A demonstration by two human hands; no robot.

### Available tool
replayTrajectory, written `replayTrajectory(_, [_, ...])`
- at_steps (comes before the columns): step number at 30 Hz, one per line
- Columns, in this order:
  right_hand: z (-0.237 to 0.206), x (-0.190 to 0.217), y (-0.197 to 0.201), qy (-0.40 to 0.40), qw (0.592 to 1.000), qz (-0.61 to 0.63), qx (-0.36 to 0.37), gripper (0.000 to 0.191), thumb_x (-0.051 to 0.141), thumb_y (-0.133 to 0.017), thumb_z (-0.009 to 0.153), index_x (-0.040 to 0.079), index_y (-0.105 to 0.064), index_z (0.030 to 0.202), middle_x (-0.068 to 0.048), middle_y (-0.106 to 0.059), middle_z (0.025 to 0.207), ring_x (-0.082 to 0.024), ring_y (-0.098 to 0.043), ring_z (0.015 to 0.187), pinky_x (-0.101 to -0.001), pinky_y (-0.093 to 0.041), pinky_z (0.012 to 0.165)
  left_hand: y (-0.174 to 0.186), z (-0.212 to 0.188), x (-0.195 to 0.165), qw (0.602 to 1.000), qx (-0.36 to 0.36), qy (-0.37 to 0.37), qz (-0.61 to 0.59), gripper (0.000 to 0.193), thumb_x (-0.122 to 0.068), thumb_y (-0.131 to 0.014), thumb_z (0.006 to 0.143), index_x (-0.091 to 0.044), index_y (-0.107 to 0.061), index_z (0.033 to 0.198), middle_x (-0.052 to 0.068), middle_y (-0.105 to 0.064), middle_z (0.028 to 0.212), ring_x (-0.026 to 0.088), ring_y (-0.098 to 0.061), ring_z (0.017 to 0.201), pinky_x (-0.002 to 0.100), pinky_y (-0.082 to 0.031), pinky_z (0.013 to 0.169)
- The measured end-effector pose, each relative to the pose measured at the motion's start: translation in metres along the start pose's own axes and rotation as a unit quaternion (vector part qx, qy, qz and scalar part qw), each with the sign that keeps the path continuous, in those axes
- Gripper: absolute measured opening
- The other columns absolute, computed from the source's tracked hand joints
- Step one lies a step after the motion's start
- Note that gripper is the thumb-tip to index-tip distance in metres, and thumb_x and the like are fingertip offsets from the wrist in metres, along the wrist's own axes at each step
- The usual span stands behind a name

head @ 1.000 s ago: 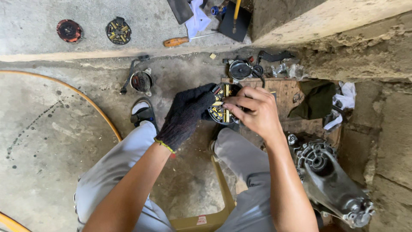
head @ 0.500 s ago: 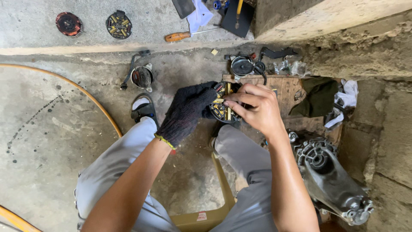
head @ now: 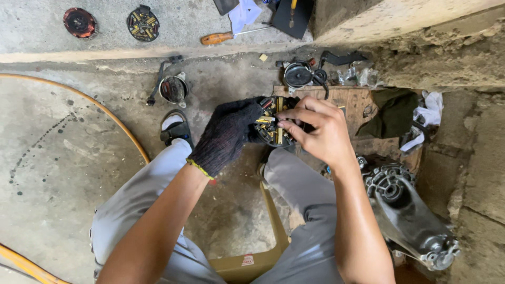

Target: The person sits on a low stool and uses a sanding block to smooth the surface of a clutch friction plate. They hold the plate in one hand and rub the sanding block against it, then flip the plate to work on the other side.

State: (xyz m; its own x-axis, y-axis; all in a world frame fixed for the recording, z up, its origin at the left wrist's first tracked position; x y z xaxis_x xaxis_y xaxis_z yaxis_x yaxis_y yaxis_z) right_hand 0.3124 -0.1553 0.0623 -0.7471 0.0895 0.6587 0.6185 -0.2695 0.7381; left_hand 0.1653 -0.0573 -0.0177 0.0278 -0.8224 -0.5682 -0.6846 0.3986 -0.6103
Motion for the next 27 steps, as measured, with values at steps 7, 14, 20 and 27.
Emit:
replayTrajectory(7, [-0.0029,-0.0014,0.0009,0.028,0.998,-0.047,-0.007,0.016,0.024,-0.088,0.083,0.017,-0.083,0.097,0.001,-0.066,0.082,-0.019,-0.058,0.070,-0.0353,-0.045,0.070,-0.0030,-0.0006,0.0019,0.999,-0.021,0.017,0.026,0.032,-0.023,-0.070,0.095,-0.004,-0.074,0.120,0.005,-0.076,0.103,0.014,-0.073,0.087,0.032,-0.062,0.072])
replayTrajectory(14, [-0.0043,-0.0007,-0.0002,0.030,0.998,-0.052,-0.011,0.015,0.025,-0.087,0.084,0.017,-0.084,0.097,0.000,-0.063,0.080,-0.018,-0.057,0.070,-0.0351,-0.044,0.069,-0.0011,-0.0005,0.0048,1.000,0.005,-0.001,0.013,0.032,-0.022,-0.070,0.095,-0.004,-0.073,0.120,0.006,-0.075,0.103,0.015,-0.073,0.087,0.033,-0.063,0.073])
replayTrajectory(20, [-0.0019,0.0013,-0.0029,0.031,0.997,-0.064,-0.007,0.015,0.026,-0.086,0.085,0.017,-0.083,0.098,0.000,-0.066,0.082,-0.018,-0.058,0.070,-0.0349,-0.045,0.069,0.0044,0.0012,0.0077,1.000,0.003,0.005,0.019,0.033,-0.023,-0.069,0.096,-0.002,-0.073,0.122,0.006,-0.075,0.103,0.016,-0.073,0.087,0.034,-0.063,0.074])
replayTrajectory(27, [-0.0014,0.0022,-0.0040,0.025,0.997,-0.071,-0.006,0.014,0.027,-0.085,0.085,0.018,-0.084,0.097,0.001,-0.067,0.083,-0.019,-0.060,0.072,-0.0353,-0.046,0.069,0.0039,0.0021,0.0075,1.000,-0.001,-0.001,0.021,0.034,-0.022,-0.069,0.096,-0.002,-0.073,0.122,0.007,-0.075,0.102,0.016,-0.073,0.085,0.033,-0.063,0.072])
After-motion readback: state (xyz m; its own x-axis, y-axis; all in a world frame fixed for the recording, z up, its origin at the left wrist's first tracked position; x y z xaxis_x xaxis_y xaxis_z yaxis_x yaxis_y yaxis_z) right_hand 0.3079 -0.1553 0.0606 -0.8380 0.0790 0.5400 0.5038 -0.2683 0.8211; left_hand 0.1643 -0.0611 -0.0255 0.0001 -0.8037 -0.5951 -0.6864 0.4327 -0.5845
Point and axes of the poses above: each hand's wrist, its own z-axis towards the middle knuckle, its own y-axis out of the back of the hand, x = y × z, the point moved 5 cm from there along z, towards the middle knuckle
